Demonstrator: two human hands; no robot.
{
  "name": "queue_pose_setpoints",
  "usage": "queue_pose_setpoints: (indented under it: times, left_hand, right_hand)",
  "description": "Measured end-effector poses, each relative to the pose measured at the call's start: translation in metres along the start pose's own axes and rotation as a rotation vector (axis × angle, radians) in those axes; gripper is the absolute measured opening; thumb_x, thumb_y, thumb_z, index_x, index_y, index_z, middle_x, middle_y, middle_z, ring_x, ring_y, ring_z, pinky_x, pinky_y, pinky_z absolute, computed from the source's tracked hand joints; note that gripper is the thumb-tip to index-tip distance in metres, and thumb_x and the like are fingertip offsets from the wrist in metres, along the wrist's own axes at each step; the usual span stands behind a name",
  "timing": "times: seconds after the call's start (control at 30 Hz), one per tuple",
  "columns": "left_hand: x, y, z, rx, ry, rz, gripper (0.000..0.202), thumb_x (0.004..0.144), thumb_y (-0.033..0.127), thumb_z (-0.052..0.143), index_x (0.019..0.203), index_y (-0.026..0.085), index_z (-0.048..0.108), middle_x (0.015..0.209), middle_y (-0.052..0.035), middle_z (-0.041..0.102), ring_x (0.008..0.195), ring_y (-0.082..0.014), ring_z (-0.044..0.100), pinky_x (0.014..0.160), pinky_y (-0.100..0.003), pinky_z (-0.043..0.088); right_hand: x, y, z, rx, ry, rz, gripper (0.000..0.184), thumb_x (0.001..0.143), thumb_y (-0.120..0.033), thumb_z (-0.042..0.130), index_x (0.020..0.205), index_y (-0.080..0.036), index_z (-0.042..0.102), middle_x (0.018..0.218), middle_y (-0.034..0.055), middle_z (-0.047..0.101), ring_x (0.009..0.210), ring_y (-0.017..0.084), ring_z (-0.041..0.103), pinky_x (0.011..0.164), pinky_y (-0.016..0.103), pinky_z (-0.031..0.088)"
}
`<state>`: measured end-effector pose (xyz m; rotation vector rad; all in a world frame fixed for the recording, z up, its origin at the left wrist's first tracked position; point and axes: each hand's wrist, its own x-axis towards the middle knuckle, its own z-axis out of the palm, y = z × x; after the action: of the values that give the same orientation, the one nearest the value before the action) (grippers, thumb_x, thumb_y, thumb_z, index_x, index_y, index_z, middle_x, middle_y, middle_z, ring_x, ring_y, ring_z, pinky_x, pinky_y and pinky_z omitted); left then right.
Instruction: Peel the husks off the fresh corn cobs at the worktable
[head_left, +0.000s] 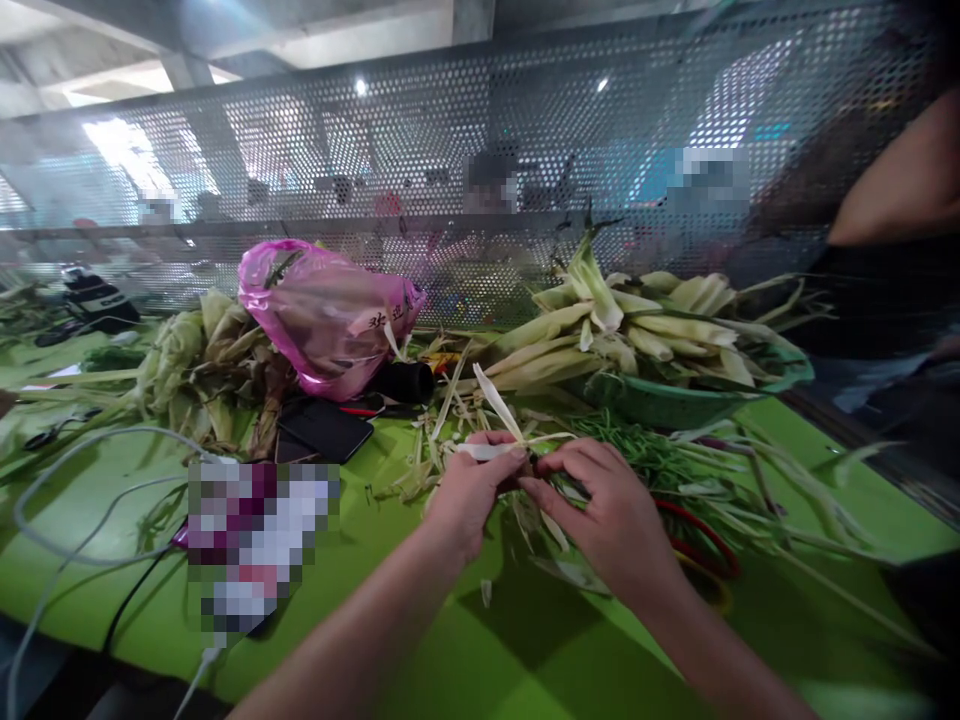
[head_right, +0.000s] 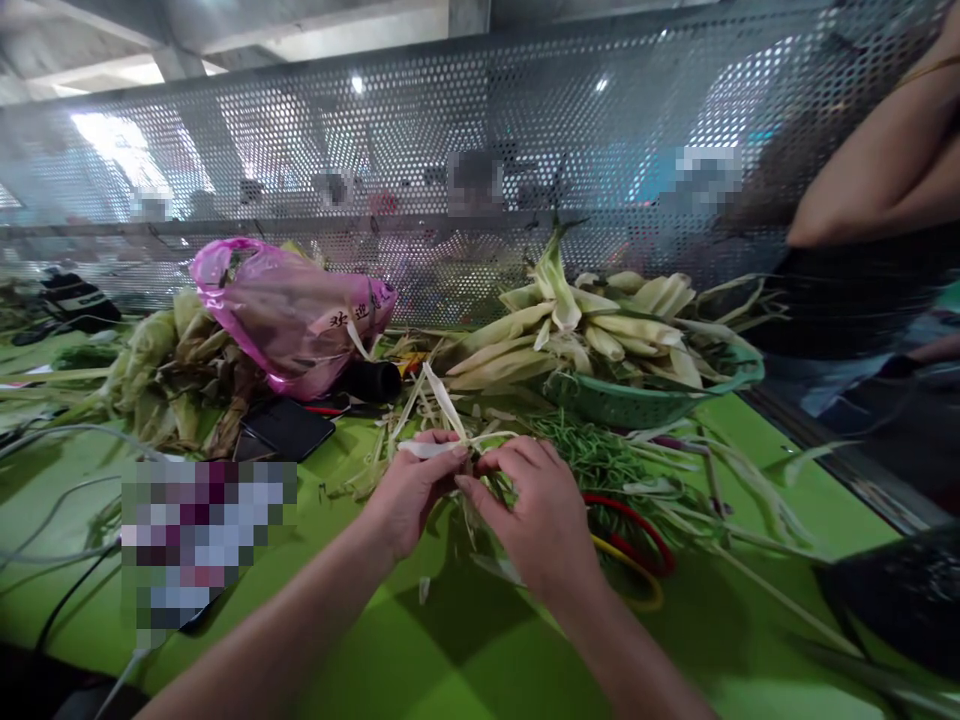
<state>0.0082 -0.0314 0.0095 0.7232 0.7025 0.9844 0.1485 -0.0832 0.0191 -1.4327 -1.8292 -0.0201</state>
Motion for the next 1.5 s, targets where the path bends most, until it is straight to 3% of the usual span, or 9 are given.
queue_pose_setpoints:
  times: [0.17,0.33,0.47,0.77,0.97,1.07,1.23,1.37,1.5]
  left_hand:
    - [0.004,-0.002,0.0,0.037,-0.059,-0.006,0.037,0.062,0.03,0.08,0.09,0.012,0.064,0.073,-0.0012,0.062,0.067,-0.0099,0.056,0.073,-0.025,0.044]
    - [0.005,0.002,-0.002,0.178,-0.012,0.088,0.028,0.063,0.031,0.079,0.08,0.013,0.065,0.073,-0.0003,0.061,0.069,-0.0102,0.052,0.071,-0.024,0.039]
    - [0.006,0.002,-0.002,0.228,-0.047,0.137,0.024,0.066,0.033,0.077,0.074,0.014,0.065,0.07,0.0,0.059,0.067,-0.0105,0.05,0.067,-0.024,0.037]
    - [0.006,-0.004,0.0,0.088,0.086,0.148,0.022,0.056,0.026,0.08,0.066,0.013,0.066,0.065,-0.0006,0.061,0.063,-0.0102,0.052,0.066,-0.024,0.039]
    - [0.005,-0.001,0.0,0.05,0.07,0.15,0.023,0.058,0.026,0.081,0.066,0.014,0.063,0.064,-0.0008,0.061,0.064,-0.0105,0.054,0.067,-0.024,0.041]
    - [0.006,0.003,-0.003,0.128,-0.019,0.129,0.024,0.062,0.03,0.08,0.069,0.013,0.063,0.066,0.0001,0.06,0.065,-0.0093,0.053,0.067,-0.022,0.04]
    - [0.004,0.007,-0.005,0.25,-0.13,0.066,0.027,0.068,0.038,0.076,0.072,0.015,0.063,0.066,0.0011,0.056,0.061,-0.0082,0.047,0.061,-0.022,0.035]
    - [0.001,0.006,-0.003,0.258,-0.186,0.02,0.03,0.069,0.041,0.075,0.073,0.015,0.061,0.064,0.002,0.053,0.059,-0.0076,0.044,0.06,-0.022,0.034]
    - [-0.002,0.005,0.001,0.235,-0.198,-0.007,0.034,0.065,0.041,0.078,0.074,0.014,0.061,0.066,0.0015,0.053,0.06,-0.0077,0.045,0.062,-0.023,0.035]
  right_hand:
    - [-0.002,0.003,0.004,-0.014,0.0,-0.024,0.01,0.089,-0.026,0.059,0.083,-0.019,0.061,0.086,0.0057,0.059,0.085,0.024,0.053,0.075,0.037,0.042]
    - [-0.003,0.001,0.007,-0.015,0.034,-0.023,0.009,0.089,-0.026,0.059,0.084,-0.019,0.062,0.085,0.0049,0.059,0.084,0.023,0.054,0.075,0.036,0.042]
    - [-0.003,-0.003,0.012,0.006,0.017,0.051,0.012,0.088,-0.029,0.061,0.082,-0.019,0.061,0.084,0.0044,0.059,0.082,0.022,0.054,0.072,0.034,0.041]
    - [0.002,-0.009,0.011,0.056,-0.112,0.07,0.014,0.087,-0.018,0.051,0.072,-0.019,0.053,0.079,0.0047,0.055,0.078,0.022,0.05,0.069,0.033,0.038]
    - [0.002,-0.011,0.004,0.122,-0.158,0.063,0.016,0.085,-0.02,0.052,0.07,-0.019,0.051,0.078,0.0034,0.053,0.077,0.021,0.05,0.068,0.032,0.038]
    - [0.001,-0.005,-0.002,0.247,-0.112,0.155,0.016,0.087,-0.028,0.056,0.074,-0.02,0.056,0.079,0.0024,0.055,0.076,0.019,0.052,0.068,0.031,0.04]
    - [0.003,0.005,-0.004,0.575,-0.047,0.456,0.026,0.084,-0.046,0.063,0.088,-0.02,0.067,0.088,0.0047,0.064,0.082,0.021,0.058,0.072,0.032,0.046]
    - [0.002,0.008,0.004,0.994,-0.055,0.67,0.029,0.075,-0.044,0.075,0.091,-0.021,0.068,0.087,0.005,0.068,0.084,0.023,0.063,0.078,0.037,0.051]
    - [0.002,0.006,0.009,1.111,0.052,0.729,0.026,0.068,-0.036,0.081,0.081,-0.02,0.067,0.081,0.0035,0.066,0.074,0.02,0.062,0.069,0.033,0.051]
